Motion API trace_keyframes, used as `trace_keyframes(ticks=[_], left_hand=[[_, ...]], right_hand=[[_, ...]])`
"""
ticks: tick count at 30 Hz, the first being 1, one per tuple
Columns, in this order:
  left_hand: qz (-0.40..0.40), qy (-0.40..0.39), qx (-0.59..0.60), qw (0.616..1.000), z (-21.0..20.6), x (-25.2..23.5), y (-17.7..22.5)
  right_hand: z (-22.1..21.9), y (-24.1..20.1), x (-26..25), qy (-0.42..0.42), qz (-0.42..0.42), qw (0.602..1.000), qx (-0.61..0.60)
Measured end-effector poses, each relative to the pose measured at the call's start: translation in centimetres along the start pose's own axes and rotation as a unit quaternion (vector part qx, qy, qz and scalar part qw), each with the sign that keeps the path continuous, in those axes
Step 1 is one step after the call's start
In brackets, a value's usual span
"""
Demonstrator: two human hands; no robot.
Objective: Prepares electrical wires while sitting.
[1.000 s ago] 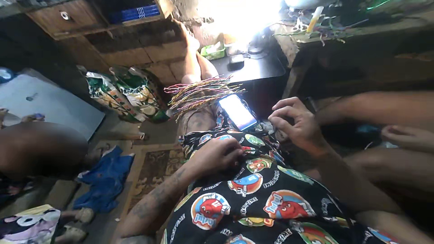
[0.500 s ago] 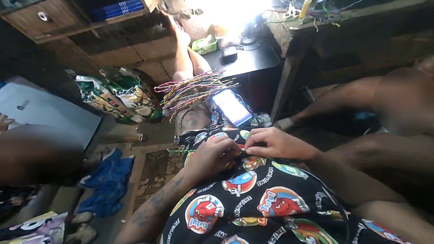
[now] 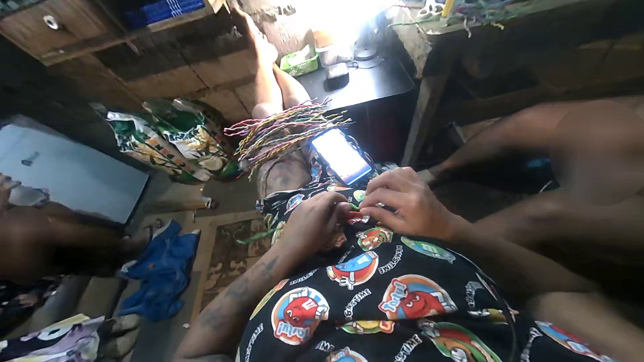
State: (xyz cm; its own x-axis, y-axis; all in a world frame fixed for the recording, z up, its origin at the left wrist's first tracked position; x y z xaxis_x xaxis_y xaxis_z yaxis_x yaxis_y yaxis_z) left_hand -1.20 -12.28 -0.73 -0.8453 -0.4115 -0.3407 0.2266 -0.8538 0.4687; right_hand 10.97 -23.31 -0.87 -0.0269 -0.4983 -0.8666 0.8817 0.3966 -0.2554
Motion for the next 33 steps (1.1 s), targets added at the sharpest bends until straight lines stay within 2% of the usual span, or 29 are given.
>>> trace_keyframes(ticks=[3,6,8,11,13,14,16,17,19,20,22,25,27,29,31,33], left_hand=[[0.047,0.051,0.129,0.989,0.8,0.0,-1.1],[0.017,0.011,0.245,0.969,0.6,0.4,-1.0],[-0.038,-0.057,0.219,0.973,0.0,0.5,-0.2],[-0.016,-0.091,0.058,0.994,-0.2,0.1,0.1],[0.024,-0.048,0.002,0.999,0.6,-0.4,-0.2],[0.029,0.0,-0.001,1.0,1.3,-0.6,-0.4],[0.044,0.081,0.066,0.994,2.5,-0.8,-0.9],[0.059,0.092,0.131,0.985,2.7,-0.8,-1.3],[0.06,0.049,0.221,0.972,2.1,-0.7,-1.9],[0.029,0.006,0.209,0.977,1.6,-0.6,-1.7],[-0.027,-0.074,0.104,0.991,0.4,-0.4,-1.1],[0.004,-0.119,-0.022,0.993,0.0,-0.8,-0.6],[0.025,-0.063,-0.051,0.996,1.1,-1.4,-0.6],[0.016,0.044,-0.022,0.999,2.7,-1.9,-1.2],[0.059,0.09,0.102,0.989,3.8,-1.9,-2.4],[0.108,0.101,0.263,0.953,3.7,-1.8,-3.8]], right_hand=[[0.2,0.6,0.3,0.029,0.0,0.999,0.024],[-0.1,2.6,0.8,0.008,-0.067,0.998,0.003],[-0.1,3.9,0.6,-0.018,-0.12,0.992,-0.028],[0.3,3.1,-0.4,-0.008,-0.097,0.995,-0.028],[0.8,1.4,-0.9,0.022,-0.035,0.999,-0.013],[1.1,0.8,-1.0,0.039,-0.01,0.999,-0.003],[0.9,0.9,-0.7,0.055,-0.001,0.998,0.014],[0.6,1.8,-0.3,0.053,-0.016,0.998,0.015],[-0.4,4.6,0.6,0.039,-0.072,0.997,0.005],[-0.7,5.9,0.8,0.038,-0.098,0.994,0.003],[-0.7,7.2,0.6,0.039,-0.119,0.992,0.01],[0.5,5.6,-0.8,0.067,-0.084,0.994,0.017],[1.6,3.1,-1.6,0.081,-0.031,0.996,0.017],[2.1,0.9,-1.9,0.095,0.032,0.995,0.027],[1.8,0.8,-1.5,0.103,0.046,0.993,0.032],[1.2,3.6,-1.0,0.096,-0.011,0.995,0.028]])
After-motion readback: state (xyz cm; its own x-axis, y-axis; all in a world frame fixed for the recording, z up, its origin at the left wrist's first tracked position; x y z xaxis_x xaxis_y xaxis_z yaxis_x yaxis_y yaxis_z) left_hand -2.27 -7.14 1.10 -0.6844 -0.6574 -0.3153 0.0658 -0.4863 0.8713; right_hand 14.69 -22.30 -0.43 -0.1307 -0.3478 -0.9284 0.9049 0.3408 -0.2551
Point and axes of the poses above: each hand's wrist, its own x-axis away from the middle knuckle, its own z-axis out of the back of the hand, y = z × x, the point moved 7 cm from there along -x, towards the middle knuckle, and after that the axes turned 10 degrees about y, right-handed, at the moved point
